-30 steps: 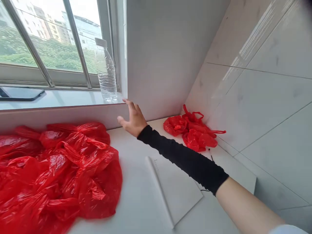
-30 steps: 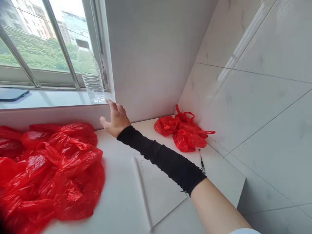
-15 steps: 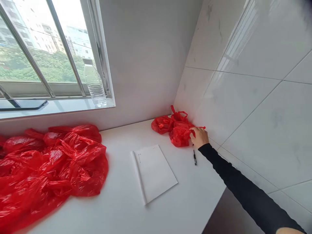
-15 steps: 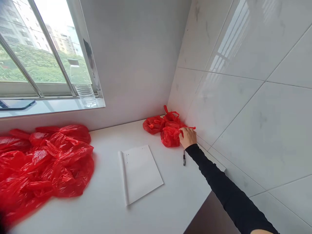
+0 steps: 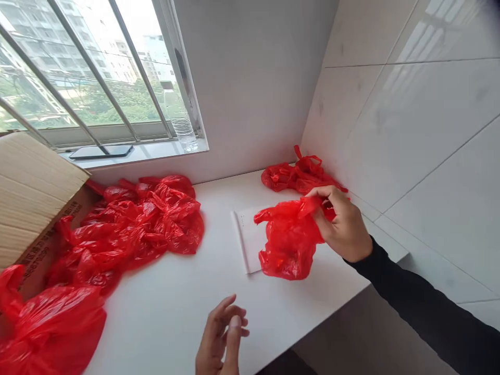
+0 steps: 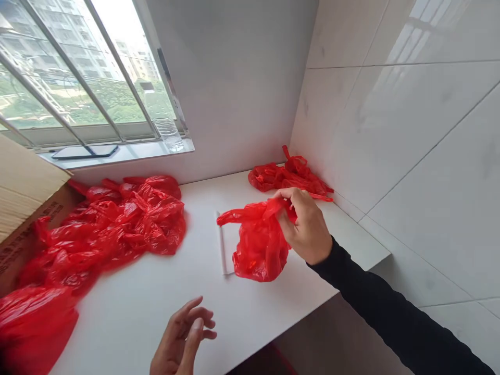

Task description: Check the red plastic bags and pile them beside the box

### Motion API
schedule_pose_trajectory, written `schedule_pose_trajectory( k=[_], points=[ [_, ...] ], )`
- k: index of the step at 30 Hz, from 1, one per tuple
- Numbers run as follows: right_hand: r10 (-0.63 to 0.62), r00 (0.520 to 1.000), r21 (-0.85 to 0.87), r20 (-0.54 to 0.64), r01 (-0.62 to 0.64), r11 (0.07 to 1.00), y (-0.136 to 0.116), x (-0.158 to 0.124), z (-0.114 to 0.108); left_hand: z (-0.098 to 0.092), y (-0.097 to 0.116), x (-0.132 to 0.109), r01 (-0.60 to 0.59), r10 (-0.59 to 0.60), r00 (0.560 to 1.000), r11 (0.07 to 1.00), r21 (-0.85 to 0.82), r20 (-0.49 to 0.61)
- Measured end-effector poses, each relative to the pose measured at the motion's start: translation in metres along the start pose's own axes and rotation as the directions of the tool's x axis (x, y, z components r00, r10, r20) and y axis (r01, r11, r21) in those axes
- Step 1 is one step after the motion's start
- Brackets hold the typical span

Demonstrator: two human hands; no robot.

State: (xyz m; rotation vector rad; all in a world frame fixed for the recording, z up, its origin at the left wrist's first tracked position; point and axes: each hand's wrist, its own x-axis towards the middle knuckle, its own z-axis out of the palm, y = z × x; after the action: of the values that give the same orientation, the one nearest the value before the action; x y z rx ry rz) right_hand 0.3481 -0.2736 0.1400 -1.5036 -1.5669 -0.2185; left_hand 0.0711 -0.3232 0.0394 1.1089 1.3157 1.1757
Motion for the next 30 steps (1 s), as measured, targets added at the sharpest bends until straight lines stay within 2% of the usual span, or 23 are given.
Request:
schedule_pose_trajectory(
  k=[2,4,5,7,9,10,11,13,14,15,16,17,19,21,23,26,28,30],
  points=[
    [-0.075,0.990,0.143,0.118,0.058,0.988,-0.033,-0.022,0.001,0.012,0.007,-0.007,-0.026,0.025,1.000,0.999,0.029,0.010],
    [-0.178,0.953,0.298,0.247,0.100,0.949,-0.061,-0.048,0.002,0.009,0.008,-0.005,-0.028,0.028,1.000,0.994,0.109,0.006],
    [-0.236,0.917,0.363,0.323,0.110,0.925,-0.071,-0.061,0.002,0.003,0.006,-0.002,-0.019,0.020,1.000,0.989,0.148,-0.003],
    [-0.358,0.803,0.451,0.477,0.125,0.883,-0.084,-0.083,-0.001,-0.015,0.000,0.006,0.010,-0.004,1.000,0.982,0.190,-0.030],
    [-0.445,0.674,0.512,0.590,0.114,0.851,-0.085,-0.097,-0.006,-0.037,-0.006,0.012,0.038,-0.021,0.996,0.978,0.204,-0.086],
    [-0.458,0.636,0.540,0.622,0.075,0.838,-0.082,-0.100,-0.009,-0.047,-0.008,0.013,0.045,-0.021,0.993,0.976,0.214,-0.115],
    [-0.441,0.637,0.562,0.633,0.014,0.827,-0.077,-0.101,-0.012,-0.055,-0.009,0.013,0.044,-0.014,0.991,0.973,0.226,-0.132],
    [-0.312,0.726,0.557,0.613,-0.117,0.822,-0.065,-0.100,-0.017,-0.064,-0.009,0.009,0.024,0.010,0.991,0.967,0.254,-0.132],
    [-0.218,0.769,0.524,0.600,-0.172,0.834,-0.059,-0.098,-0.017,-0.065,-0.008,0.006,-0.002,0.030,0.995,0.962,0.274,-0.098],
    [-0.137,0.791,0.480,0.596,-0.214,0.851,-0.054,-0.097,-0.016,-0.063,-0.008,0.002,-0.039,0.053,0.998,0.955,0.295,-0.040],
    [-0.080,0.784,0.433,0.616,-0.252,0.866,-0.050,-0.097,-0.014,-0.059,-0.007,-0.003,-0.087,0.081,0.996,0.946,0.313,0.032],
    [-0.051,0.749,0.393,0.660,-0.286,0.874,-0.047,-0.098,-0.011,-0.053,-0.006,-0.007,-0.142,0.112,0.988,0.936,0.322,0.110],
    [-0.053,0.645,0.351,0.762,-0.343,0.871,-0.047,-0.101,-0.003,-0.041,-0.005,-0.011,-0.234,0.163,0.958,0.918,0.319,0.235],
    [-0.045,0.591,0.337,0.805,-0.394,0.855,-0.050,-0.102,0.002,-0.033,-0.005,-0.010,-0.244,0.163,0.949,0.922,0.301,0.269],
    [0.014,0.589,0.332,0.808,-0.475,0.815,-0.052,-0.097,0.001,-0.033,-0.003,-0.003,-0.206,0.137,0.962,0.932,0.298,0.236],
    [0.156,0.605,0.340,0.781,-0.621,0.706,-0.048,-0.081,-0.005,-0.049,0.004,0.012,-0.150,0.130,0.988,0.938,0.314,0.084],
    [0.224,0.617,0.341,0.754,-0.661,0.668,-0.041,-0.072,-0.006,-0.061,0.011,0.020,-0.109,0.124,0.992,0.937,0.333,-0.024],
    [0.239,0.623,0.338,0.744,-0.661,0.670,-0.036,-0.067,-0.004,-0.067,0.019,0.024,-0.110,0.147,0.987,0.922,0.371,-0.073]
  ],
)
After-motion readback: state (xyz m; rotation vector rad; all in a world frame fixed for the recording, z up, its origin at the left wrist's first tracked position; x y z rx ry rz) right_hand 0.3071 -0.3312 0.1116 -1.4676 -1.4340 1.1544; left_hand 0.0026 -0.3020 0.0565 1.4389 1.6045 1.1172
